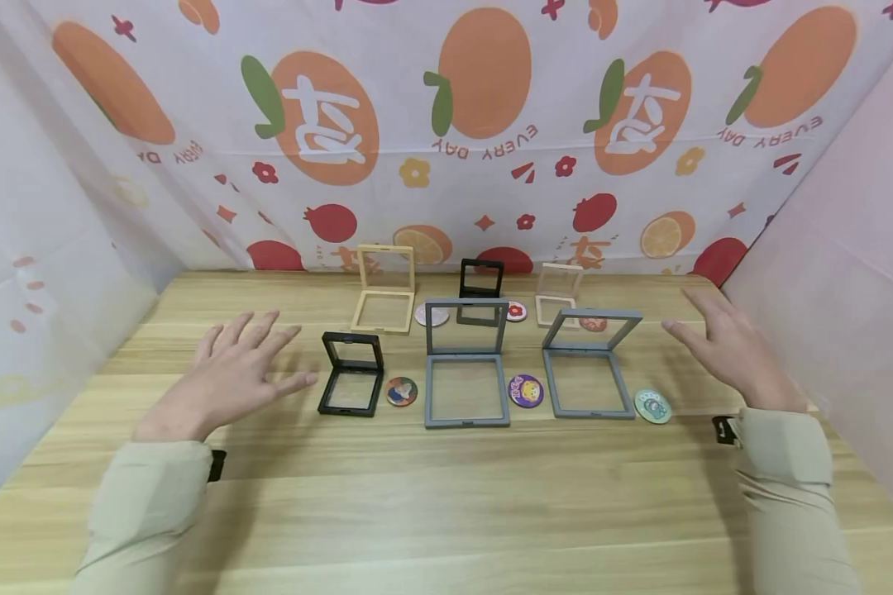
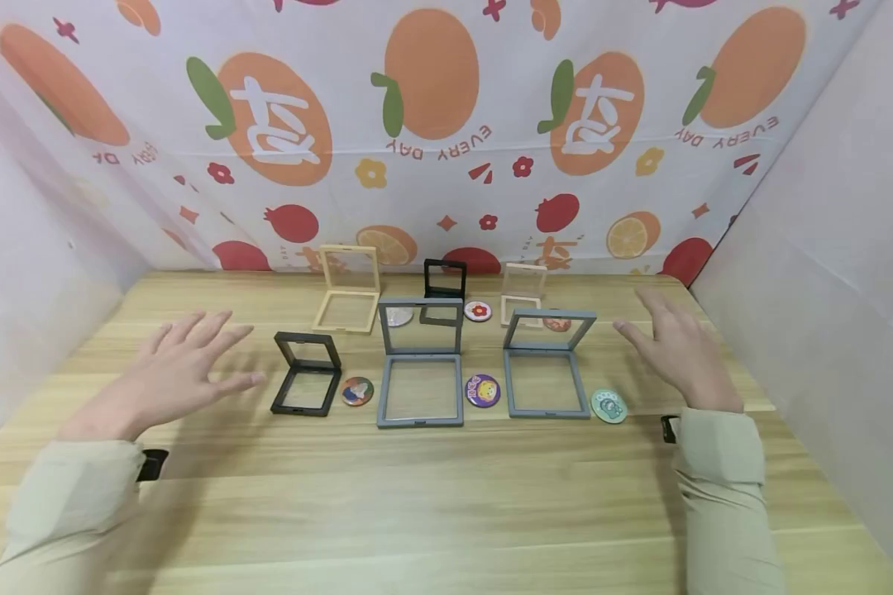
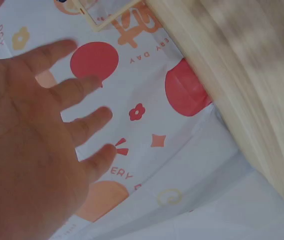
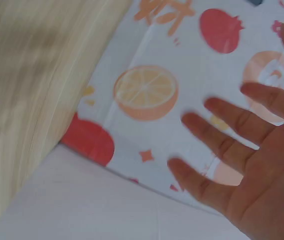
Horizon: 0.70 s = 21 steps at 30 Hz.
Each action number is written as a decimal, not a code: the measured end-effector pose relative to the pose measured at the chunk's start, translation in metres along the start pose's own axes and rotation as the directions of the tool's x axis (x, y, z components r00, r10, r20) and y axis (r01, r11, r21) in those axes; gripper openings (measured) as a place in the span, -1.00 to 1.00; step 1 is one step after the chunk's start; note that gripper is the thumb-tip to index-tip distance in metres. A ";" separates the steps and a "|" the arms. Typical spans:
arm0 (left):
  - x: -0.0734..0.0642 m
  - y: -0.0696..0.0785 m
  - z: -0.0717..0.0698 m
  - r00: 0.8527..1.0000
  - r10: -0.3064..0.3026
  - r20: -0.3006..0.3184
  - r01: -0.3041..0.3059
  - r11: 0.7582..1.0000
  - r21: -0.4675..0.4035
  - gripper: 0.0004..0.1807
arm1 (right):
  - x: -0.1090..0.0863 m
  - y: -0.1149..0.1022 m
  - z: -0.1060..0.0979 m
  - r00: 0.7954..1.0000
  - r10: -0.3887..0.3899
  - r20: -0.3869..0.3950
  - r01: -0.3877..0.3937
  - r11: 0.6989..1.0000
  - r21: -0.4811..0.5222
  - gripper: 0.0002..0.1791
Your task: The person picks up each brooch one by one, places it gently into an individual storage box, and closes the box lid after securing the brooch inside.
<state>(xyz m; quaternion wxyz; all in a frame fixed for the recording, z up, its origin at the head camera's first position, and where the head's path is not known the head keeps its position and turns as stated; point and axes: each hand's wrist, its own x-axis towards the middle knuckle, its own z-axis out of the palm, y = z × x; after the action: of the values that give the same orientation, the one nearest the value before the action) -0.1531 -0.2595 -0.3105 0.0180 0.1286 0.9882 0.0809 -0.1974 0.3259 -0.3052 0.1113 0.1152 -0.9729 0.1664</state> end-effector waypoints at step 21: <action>0.009 0.008 0.024 0.975 0.217 -0.055 -0.217 0.976 0.006 -0.60 | 0.007 -0.046 0.008 0.981 -0.169 -0.099 0.183 0.970 0.160 -0.84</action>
<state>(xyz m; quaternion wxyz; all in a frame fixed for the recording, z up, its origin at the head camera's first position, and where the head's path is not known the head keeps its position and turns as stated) -0.1583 -0.2457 -0.3332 -0.0180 0.2333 0.9684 0.0858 -0.1930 0.2792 -0.2975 0.1567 0.2029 -0.9358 0.2420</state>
